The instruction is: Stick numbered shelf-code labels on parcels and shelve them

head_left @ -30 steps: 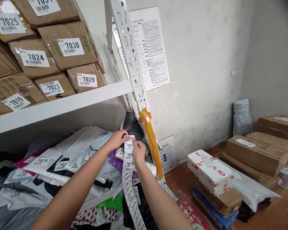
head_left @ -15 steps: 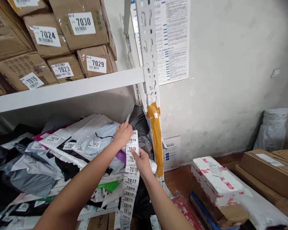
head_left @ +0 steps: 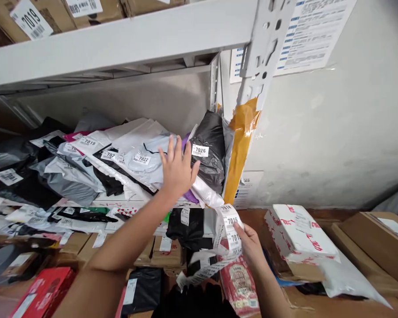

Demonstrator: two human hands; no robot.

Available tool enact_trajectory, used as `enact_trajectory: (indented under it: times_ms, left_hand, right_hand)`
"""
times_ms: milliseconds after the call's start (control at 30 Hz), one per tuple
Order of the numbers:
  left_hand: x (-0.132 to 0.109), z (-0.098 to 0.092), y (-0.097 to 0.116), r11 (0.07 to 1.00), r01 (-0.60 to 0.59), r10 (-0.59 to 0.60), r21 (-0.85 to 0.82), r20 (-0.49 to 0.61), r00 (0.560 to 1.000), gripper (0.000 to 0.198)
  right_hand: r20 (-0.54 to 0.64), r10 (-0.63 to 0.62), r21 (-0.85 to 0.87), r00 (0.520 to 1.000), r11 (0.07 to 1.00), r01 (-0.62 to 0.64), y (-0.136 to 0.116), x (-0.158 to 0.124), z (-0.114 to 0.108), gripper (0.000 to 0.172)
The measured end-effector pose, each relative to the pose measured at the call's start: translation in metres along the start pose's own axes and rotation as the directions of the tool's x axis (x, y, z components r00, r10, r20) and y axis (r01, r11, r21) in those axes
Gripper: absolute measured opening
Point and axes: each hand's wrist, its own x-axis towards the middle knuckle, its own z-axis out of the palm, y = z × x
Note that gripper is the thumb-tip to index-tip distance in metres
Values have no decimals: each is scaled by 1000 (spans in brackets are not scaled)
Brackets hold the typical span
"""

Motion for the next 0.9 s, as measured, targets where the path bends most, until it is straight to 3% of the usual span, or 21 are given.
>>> enact_trajectory:
  times_ms: [67, 100, 133, 167, 233, 267, 333, 367, 400, 433, 500, 567, 633, 733, 800, 900]
  left_hand:
    - [-44, -3, 14, 968, 48, -54, -245, -19, 998, 53]
    - [-70, -2, 23, 905, 73, -42, -420, 82, 996, 50]
    - [-98, 1, 31, 802, 210, -68, -559, 264, 962, 53]
    - [-127, 6, 39, 649, 420, -133, -635, 448, 884, 59]
    - [-179, 16, 50, 186, 755, -224, -629, 721, 656, 64]
    - [-201, 20, 52, -19, 836, -211, -548, 820, 532, 62]
    - [-233, 19, 49, -274, 852, -299, -445, 882, 365, 56]
    - [-245, 13, 43, -314, 845, -349, -432, 881, 321, 54]
    - [-255, 5, 36, -298, 848, -399, -438, 864, 306, 53]
    - [-264, -7, 28, -236, 864, -427, -445, 846, 319, 51]
    - [-280, -33, 14, -33, 899, -417, -437, 824, 385, 47]
    - [-297, -59, 3, 133, 901, -398, -413, 810, 430, 45]
    - [-315, -81, -3, 175, 899, -424, -401, 794, 436, 48]
    - [-346, -105, -10, 35, 891, -543, -452, 740, 397, 49]
    - [-367, -117, -15, -96, 868, -612, -487, 717, 334, 50]
    - [-397, -136, -22, -229, 849, -664, -476, 714, 221, 53]
  right_hand:
    - [45, -2, -93, 999, 996, 7, 9, -11, -10, 44]
    - [74, 3, -137, 997, 991, 8, 14, -18, -10, 44]
    - [106, 10, -173, 994, 985, 9, 21, -26, -8, 44]
    - [134, 14, -201, 991, 980, 13, 29, -34, -4, 45]
    - [196, 17, -254, 981, 967, 33, 48, -49, 10, 47]
    - [238, 20, -284, 971, 958, 50, 58, -56, 18, 47]
    - [332, 32, -343, 943, 935, 90, 79, -67, 34, 48]
    - [364, 35, -362, 931, 926, 107, 87, -72, 42, 46]
    - [376, 30, -369, 926, 922, 120, 94, -76, 49, 44]
    - [370, 17, -365, 929, 922, 129, 98, -80, 57, 42]
    - [349, -24, -358, 937, 921, 156, 102, -89, 72, 44]
    - [394, -32, -385, 919, 902, 197, 104, -100, 88, 40]
    - [452, 0, -419, 892, 883, 212, 109, -114, 105, 33]
    - [422, 67, -405, 904, 906, 122, 126, -140, 126, 37]
    - [391, 113, -373, 913, 927, 45, 141, -159, 137, 42]
    - [411, 201, -341, 889, 938, -55, 162, -185, 149, 41]
